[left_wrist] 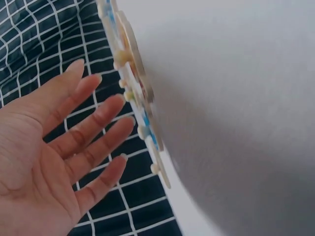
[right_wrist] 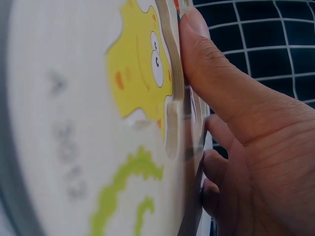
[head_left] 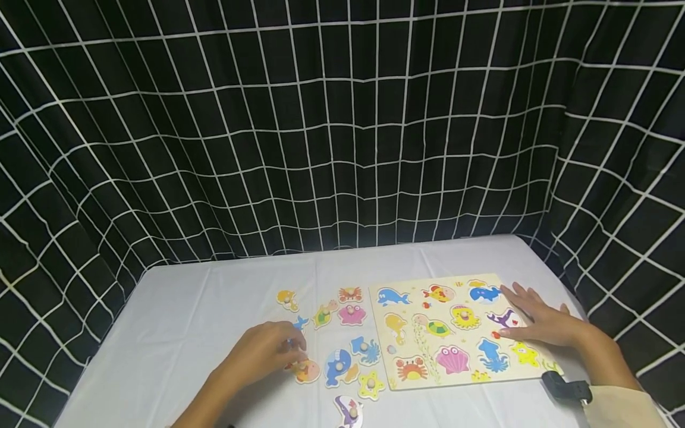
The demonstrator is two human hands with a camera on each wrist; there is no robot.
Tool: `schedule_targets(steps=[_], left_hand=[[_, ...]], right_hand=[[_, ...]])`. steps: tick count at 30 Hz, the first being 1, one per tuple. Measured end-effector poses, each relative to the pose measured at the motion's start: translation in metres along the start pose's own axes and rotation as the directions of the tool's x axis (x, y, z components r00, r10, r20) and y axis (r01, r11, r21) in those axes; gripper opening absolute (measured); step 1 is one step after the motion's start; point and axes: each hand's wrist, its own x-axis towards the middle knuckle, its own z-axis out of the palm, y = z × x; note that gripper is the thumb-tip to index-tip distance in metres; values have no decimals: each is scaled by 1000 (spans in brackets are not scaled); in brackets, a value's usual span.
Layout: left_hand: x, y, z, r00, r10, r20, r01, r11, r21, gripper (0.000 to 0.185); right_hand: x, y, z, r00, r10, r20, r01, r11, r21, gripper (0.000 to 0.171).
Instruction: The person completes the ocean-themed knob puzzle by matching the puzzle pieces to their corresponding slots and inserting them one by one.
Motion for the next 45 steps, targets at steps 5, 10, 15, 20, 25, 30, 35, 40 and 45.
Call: schedule_targets(steps=[5,10,15,20,25,30,35,40,45], left_hand=[[-1,-4,-3,999,40,32,-39,999,-33,11],[-2,-4,0,994,66,83,-60,995,-78,12],[-2,-1,4,989,101,104,-96,994,-52,12],[-2,-1,6,989,100,108,-95,994,-46,12],[-2,-3,10,990,92,109,-91,996,-9,12],[-1,-4,11,991,86,106,-89,996,28,15],[-2,0,8,991,82,110,-86,996,34,18],[-2,0,11,988,95,119,-103,993,61,20],[-1,-2,13,986,107,125,-120,988,98,21]], right_hand=[[1,-1,1,1000,7,-2,-7,1000,0,106],[2,-1,0,1000,14,2,-14,1000,-5,106],[0,2,2,1000,14,-7,-14,1000,-6,106],[-1,2,2,1000,10,-1,-10,1000,-12,106],[-2,1,2,1000,10,-4,-10,1000,-15,105],[1,3,3,1000,18,-7,-18,1000,-8,107],[3,5,3,1000,15,-8,-15,1000,-6,107],[2,3,3,1000,16,-7,-16,1000,-4,106],[1,0,1,1000,18,-8,-18,1000,0,106]])
